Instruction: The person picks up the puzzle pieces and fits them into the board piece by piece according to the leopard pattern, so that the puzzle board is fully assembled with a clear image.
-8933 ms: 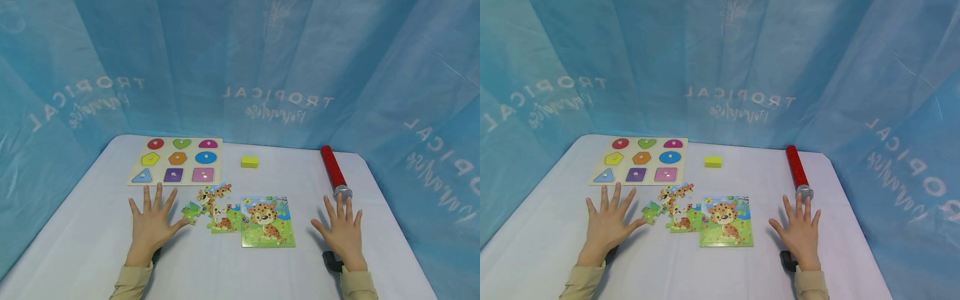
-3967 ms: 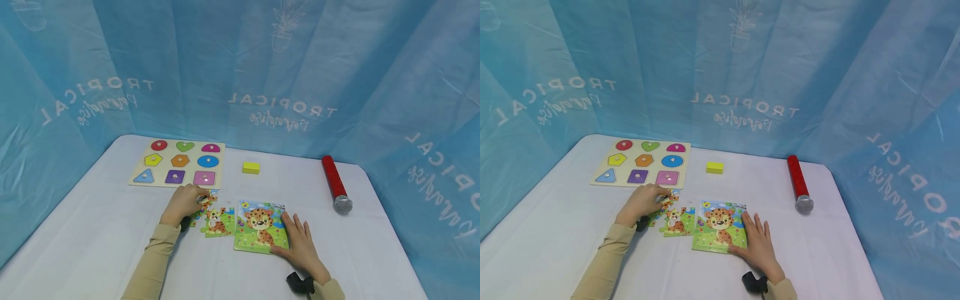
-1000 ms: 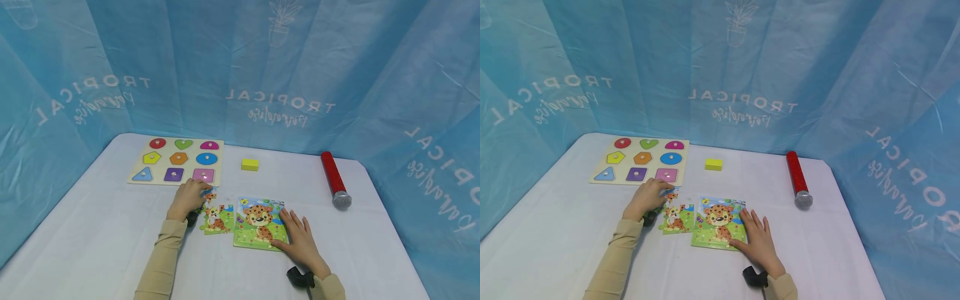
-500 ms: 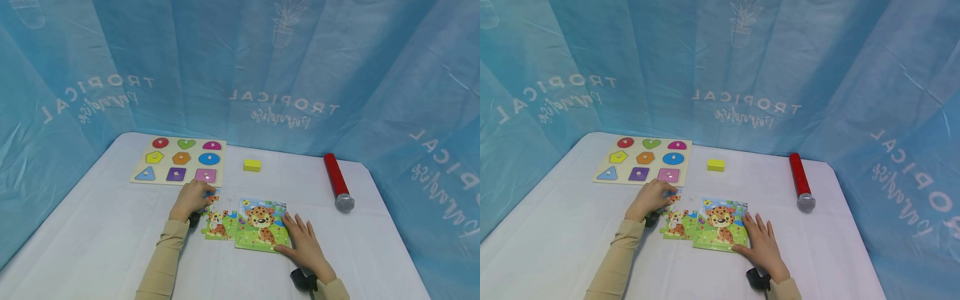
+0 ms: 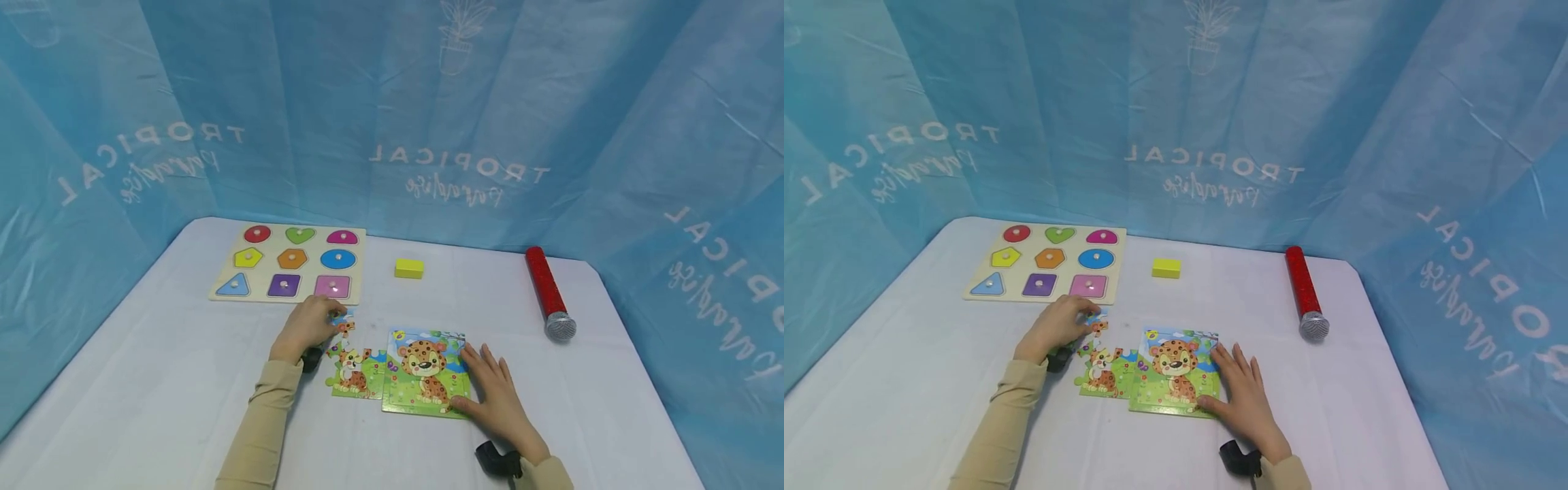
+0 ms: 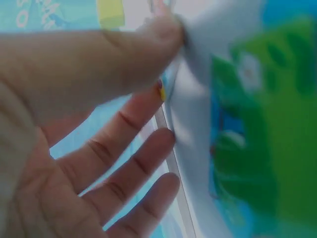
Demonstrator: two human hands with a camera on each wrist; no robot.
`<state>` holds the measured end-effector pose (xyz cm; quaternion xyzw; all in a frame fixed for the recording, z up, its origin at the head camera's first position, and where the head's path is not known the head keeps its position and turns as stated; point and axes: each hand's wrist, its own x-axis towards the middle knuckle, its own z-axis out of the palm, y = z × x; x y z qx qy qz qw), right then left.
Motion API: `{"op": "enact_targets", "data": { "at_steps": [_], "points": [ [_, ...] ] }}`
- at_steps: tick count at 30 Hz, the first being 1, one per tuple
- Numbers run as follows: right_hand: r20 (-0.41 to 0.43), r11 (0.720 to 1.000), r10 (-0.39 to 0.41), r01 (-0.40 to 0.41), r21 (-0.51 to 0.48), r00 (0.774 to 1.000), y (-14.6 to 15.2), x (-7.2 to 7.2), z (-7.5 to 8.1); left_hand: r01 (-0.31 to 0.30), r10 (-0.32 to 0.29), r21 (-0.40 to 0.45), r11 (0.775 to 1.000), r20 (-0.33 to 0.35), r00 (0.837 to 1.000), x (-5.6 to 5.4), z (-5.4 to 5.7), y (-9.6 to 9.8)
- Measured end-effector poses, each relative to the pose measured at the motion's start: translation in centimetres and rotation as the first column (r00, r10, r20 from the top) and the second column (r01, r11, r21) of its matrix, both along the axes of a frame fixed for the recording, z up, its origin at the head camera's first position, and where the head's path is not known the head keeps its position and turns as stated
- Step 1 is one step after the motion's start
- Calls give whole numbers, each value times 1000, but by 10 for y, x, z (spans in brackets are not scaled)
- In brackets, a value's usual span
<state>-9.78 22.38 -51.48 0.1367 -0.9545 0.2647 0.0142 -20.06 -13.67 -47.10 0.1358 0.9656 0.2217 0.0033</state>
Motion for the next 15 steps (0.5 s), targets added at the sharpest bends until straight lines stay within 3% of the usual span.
{"op": "enact_targets", "data": {
  "at_steps": [10, 13, 15],
  "points": [
    [47, 997, -3, 0, 82, 999, -3, -2, 2, 11, -15, -47, 999, -85, 996, 3, 6, 0],
    [50, 996, -10, 6, 89, 999, -3, -1, 2, 50, -56, -55, 997, -126, 990, 5, 11, 13],
    [51, 996, -15, 11, 93, 999, -2, -1, 2, 111, -121, -71, 991, -154, 981, 8, 14, 28]
  ]
}}
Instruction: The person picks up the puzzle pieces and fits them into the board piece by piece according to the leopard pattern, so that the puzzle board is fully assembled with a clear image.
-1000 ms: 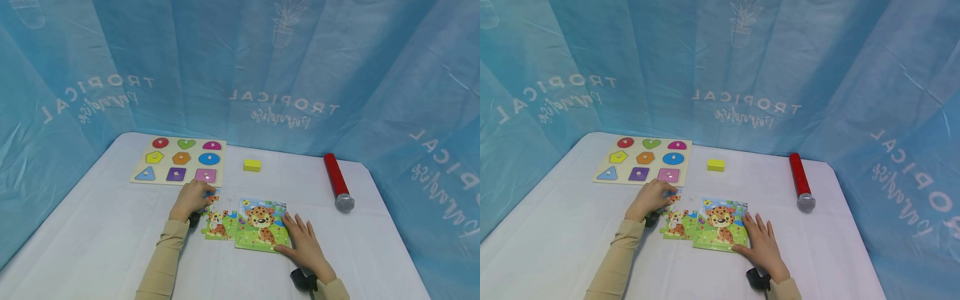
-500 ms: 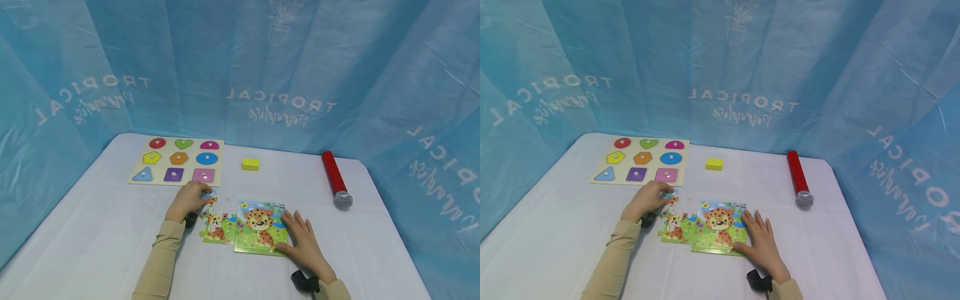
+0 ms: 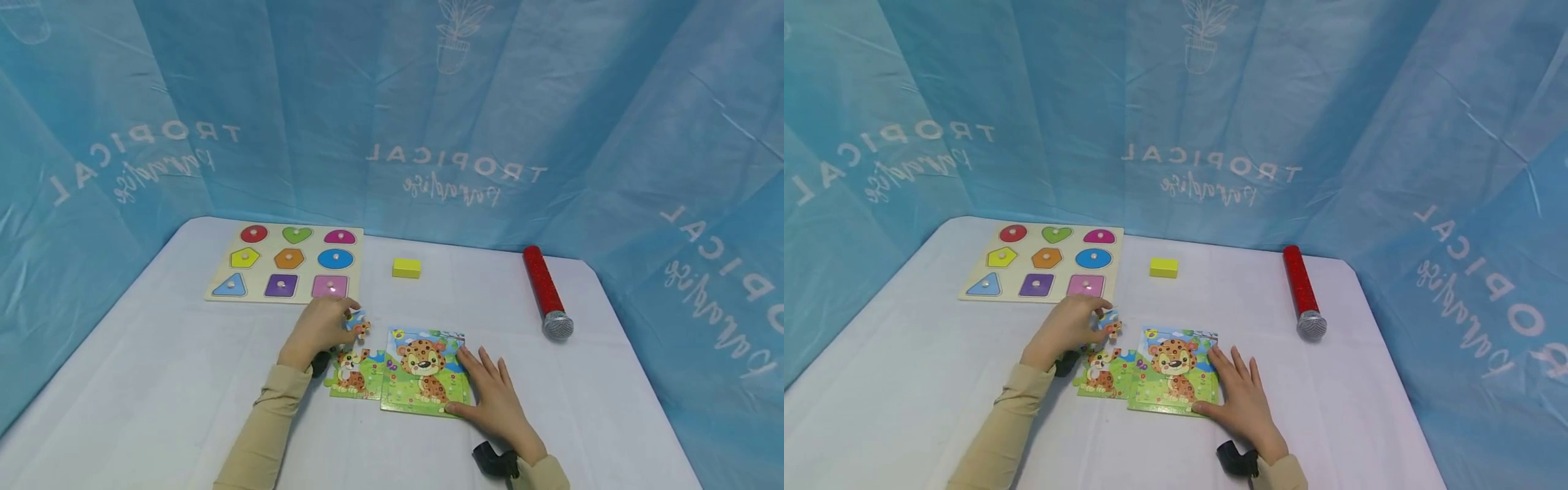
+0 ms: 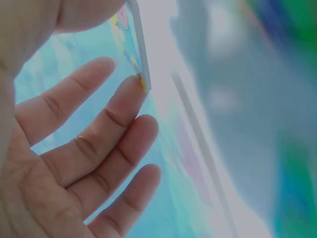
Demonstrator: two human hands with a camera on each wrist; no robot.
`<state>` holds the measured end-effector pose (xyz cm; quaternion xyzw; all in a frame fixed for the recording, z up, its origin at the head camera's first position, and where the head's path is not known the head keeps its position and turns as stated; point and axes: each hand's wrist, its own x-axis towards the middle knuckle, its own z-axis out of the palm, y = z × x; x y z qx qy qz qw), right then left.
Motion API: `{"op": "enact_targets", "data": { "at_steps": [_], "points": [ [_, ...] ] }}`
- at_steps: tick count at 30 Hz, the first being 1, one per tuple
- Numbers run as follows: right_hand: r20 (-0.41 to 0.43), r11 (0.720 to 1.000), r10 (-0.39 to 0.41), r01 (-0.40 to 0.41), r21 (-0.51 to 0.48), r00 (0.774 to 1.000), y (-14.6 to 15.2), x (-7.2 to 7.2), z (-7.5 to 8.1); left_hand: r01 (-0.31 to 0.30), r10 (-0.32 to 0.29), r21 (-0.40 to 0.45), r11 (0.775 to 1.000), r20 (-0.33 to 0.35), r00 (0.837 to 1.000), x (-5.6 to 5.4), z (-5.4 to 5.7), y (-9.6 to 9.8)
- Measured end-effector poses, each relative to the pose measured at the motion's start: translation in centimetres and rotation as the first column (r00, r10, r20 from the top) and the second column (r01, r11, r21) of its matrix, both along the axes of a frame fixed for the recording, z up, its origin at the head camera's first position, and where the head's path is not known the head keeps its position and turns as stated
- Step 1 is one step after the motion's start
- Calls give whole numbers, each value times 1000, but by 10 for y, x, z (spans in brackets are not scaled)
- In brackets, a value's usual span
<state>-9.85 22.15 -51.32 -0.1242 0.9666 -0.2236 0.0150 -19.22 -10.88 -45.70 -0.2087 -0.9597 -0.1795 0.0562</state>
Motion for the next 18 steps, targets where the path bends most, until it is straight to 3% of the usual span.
{"op": "enact_targets", "data": {
  "at_steps": [2, 5, 8, 12, 18],
  "points": [
    [-3, 1000, -2, 2, -6, 1000, 0, 0, 0, 79, -79, -16, 997, -21, 997, 4, 3, 17],
    [-3, 1000, 1, -1, -10, 1000, 1, -1, -2, 200, -202, -54, 978, -38, 979, 9, 3, 43],
    [-1, 1000, 8, -8, -17, 1000, 1, -2, -3, 262, -266, -96, 960, -33, 963, 11, -2, 61],
    [-8, 1000, 8, -8, -18, 1000, 3, -1, -2, 274, -281, -143, 951, -29, 959, 10, -6, 74],
    [-17, 1000, 1, -2, -14, 1000, 2, 1, -2, 258, -263, -178, 950, -6, 965, 10, -8, 77]
  ]
}}
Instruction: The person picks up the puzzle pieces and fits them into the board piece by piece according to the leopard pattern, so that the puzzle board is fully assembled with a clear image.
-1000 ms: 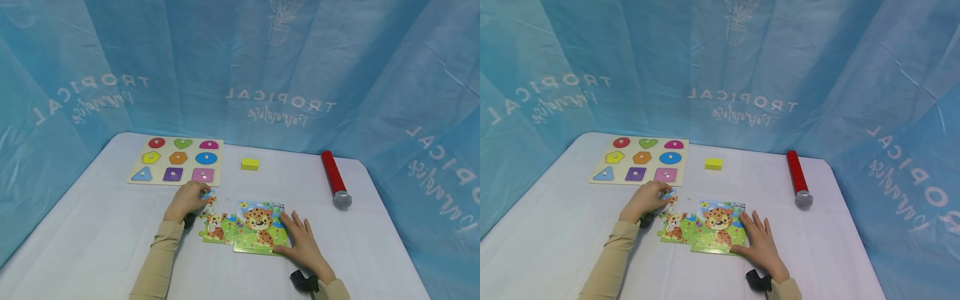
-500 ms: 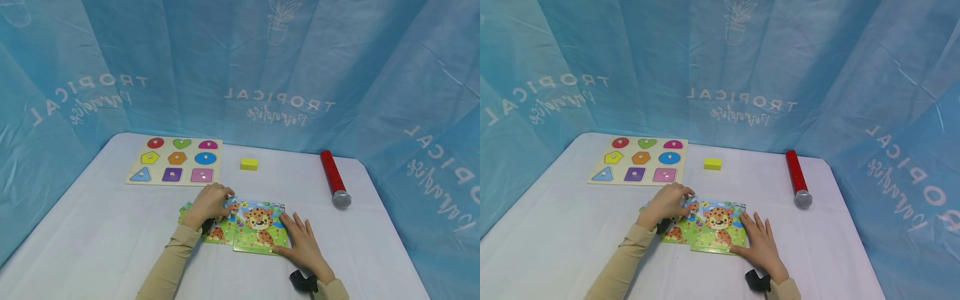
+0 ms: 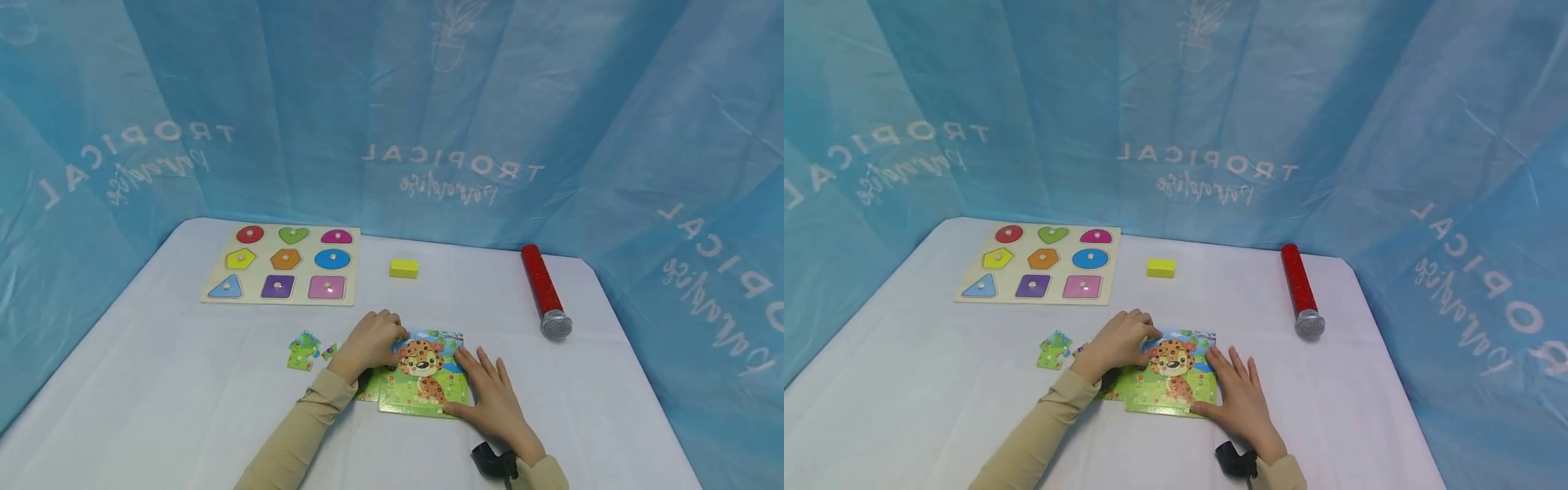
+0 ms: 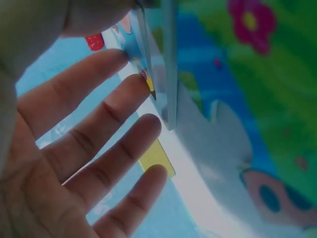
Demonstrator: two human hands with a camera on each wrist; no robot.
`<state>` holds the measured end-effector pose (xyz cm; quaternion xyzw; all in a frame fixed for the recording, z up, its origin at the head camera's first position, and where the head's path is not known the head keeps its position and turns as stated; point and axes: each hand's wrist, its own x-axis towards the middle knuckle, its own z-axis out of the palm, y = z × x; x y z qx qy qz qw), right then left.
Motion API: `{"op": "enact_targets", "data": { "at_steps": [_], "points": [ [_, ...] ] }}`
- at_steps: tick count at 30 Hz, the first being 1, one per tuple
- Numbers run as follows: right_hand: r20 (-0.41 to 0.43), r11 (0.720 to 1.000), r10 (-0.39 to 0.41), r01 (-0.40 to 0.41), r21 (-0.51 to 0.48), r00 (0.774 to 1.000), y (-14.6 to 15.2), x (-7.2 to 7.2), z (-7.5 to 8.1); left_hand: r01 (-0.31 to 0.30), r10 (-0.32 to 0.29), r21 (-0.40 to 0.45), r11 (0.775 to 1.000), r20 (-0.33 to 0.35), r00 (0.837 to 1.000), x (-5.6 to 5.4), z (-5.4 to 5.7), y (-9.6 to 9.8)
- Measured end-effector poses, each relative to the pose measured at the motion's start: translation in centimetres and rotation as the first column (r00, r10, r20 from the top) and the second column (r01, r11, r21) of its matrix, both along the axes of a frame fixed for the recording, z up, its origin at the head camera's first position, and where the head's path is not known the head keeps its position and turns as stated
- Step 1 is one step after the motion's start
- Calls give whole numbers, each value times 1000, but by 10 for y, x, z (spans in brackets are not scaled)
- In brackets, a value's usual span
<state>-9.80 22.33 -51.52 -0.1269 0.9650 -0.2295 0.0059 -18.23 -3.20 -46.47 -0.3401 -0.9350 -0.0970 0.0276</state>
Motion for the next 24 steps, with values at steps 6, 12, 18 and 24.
{"op": "enact_targets", "data": {
  "at_steps": [6, 12, 18, 24],
  "points": [
    [6, 1000, -9, 9, -12, 1000, 0, -1, 0, -23, 23, 4, 1000, 40, 999, -1, -1, -2],
    [-11, 1000, -6, 6, -7, 1000, 2, -3, -2, -54, 53, 17, 998, 61, 997, -1, -3, -5],
    [5, 1000, -13, 13, -19, 1000, 2, -5, -1, -89, 89, -4, 996, 36, 995, 1, -4, -3],
    [-3, 1000, -12, 12, -24, 1000, 1, -4, -2, -119, 119, -7, 993, 37, 992, 4, -2, -1]
  ]
}}
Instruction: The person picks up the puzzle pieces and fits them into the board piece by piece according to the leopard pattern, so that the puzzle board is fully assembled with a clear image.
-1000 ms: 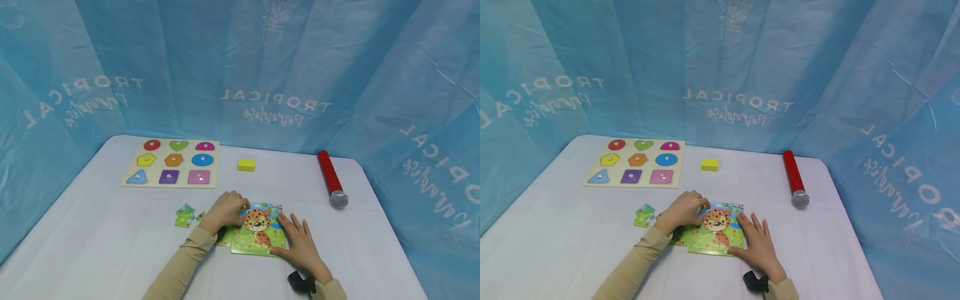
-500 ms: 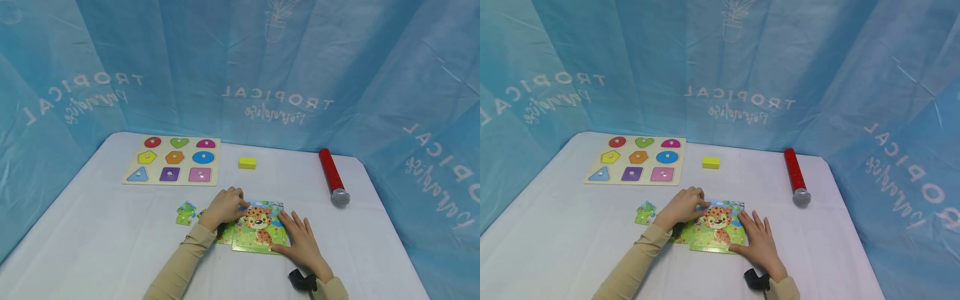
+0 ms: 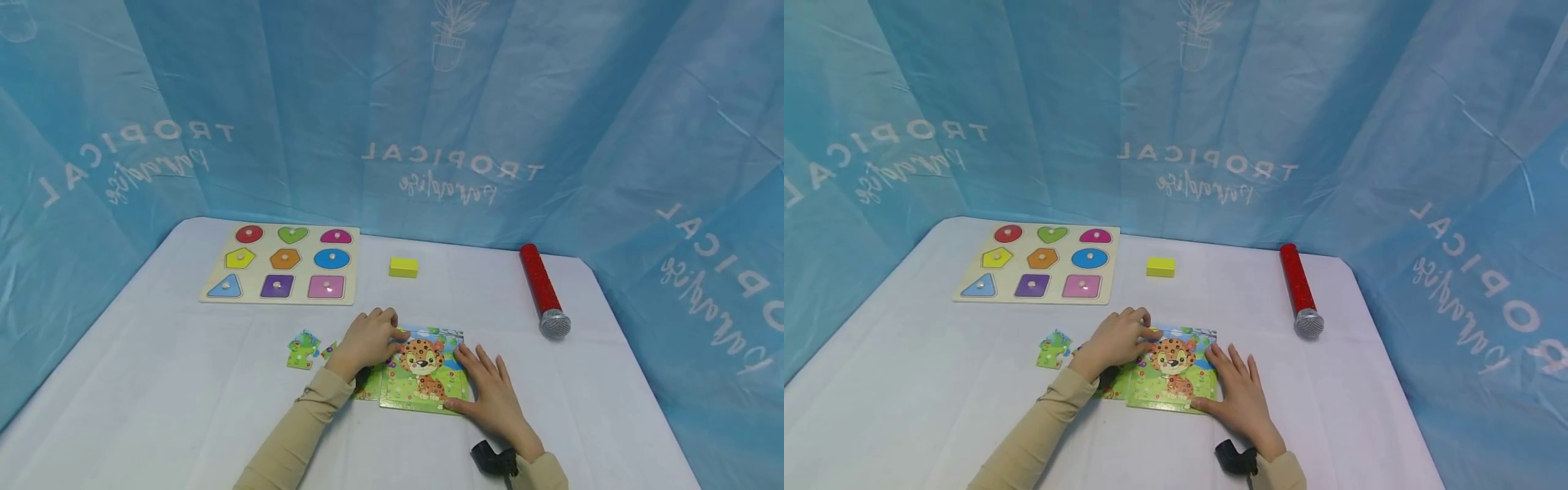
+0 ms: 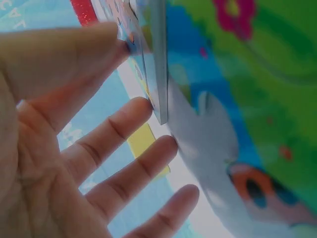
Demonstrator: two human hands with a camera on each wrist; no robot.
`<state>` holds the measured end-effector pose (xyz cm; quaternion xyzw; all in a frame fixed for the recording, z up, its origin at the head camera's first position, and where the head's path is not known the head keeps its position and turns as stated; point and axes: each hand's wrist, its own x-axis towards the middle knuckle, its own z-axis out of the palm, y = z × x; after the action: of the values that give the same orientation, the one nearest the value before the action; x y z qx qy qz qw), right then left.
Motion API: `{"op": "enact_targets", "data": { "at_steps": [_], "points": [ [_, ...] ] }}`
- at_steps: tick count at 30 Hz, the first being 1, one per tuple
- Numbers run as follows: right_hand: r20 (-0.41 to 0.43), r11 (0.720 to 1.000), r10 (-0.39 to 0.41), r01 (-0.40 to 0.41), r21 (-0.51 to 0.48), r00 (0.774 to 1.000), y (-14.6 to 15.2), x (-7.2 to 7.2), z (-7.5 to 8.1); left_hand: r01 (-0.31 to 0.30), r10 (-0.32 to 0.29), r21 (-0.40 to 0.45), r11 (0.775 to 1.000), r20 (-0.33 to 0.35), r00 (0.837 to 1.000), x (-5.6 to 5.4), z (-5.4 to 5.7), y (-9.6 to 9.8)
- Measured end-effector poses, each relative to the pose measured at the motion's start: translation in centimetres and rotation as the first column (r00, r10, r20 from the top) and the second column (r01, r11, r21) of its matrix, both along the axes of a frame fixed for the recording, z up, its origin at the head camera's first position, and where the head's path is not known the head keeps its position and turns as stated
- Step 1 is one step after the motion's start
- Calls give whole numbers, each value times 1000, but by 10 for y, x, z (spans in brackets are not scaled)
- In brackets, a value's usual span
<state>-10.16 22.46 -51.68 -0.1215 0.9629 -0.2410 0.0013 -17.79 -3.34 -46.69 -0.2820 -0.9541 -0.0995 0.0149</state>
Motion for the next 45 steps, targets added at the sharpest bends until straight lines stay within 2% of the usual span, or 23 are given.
{"op": "enact_targets", "data": {
  "at_steps": [7, 13, 15, 18, 22, 27, 32, 36, 41, 45],
  "points": [
    [-2, 1000, -5, 5, -6, 1000, 1, 0, 2, -91, 90, 25, 996, 56, 994, 1, 0, 6],
    [0, 1000, 3, -3, -16, 1000, 0, 0, 1, -154, 156, -35, 987, 81, 984, 2, 4, 4],
    [0, 1000, 4, -4, -15, 1000, 0, 0, 1, -159, 162, -39, 987, 77, 984, 2, 4, 3],
    [-4, 1000, 3, -3, -10, 1000, -1, 0, 0, -126, 128, -37, 991, 75, 989, 0, 4, -3],
    [-10, 1000, 9, -9, -17, 1000, -2, 0, 1, -83, 81, 4, 997, 152, 985, -4, 8, -23],
    [-26, 1000, 6, -6, -8, 1000, -1, 1, 2, -118, 83, 111, 987, 284, 955, -5, 8, -54],
    [-29, 1000, 11, -11, -13, 1000, -1, 1, 2, -97, 31, 160, 982, 374, 927, 6, 9, -73],
    [-23, 1000, 9, -10, -23, 1000, -1, 2, 1, -62, -3, 166, 984, 367, 930, 14, 9, -74],
    [-26, 999, 5, -6, -39, 1000, -2, 4, 0, 16, -59, 144, 989, 299, 953, 18, 7, -67],
    [-14, 999, -1, 0, -38, 1000, -2, 4, 1, 11, -52, 139, 990, 298, 953, 20, 5, -62]
  ]
}}
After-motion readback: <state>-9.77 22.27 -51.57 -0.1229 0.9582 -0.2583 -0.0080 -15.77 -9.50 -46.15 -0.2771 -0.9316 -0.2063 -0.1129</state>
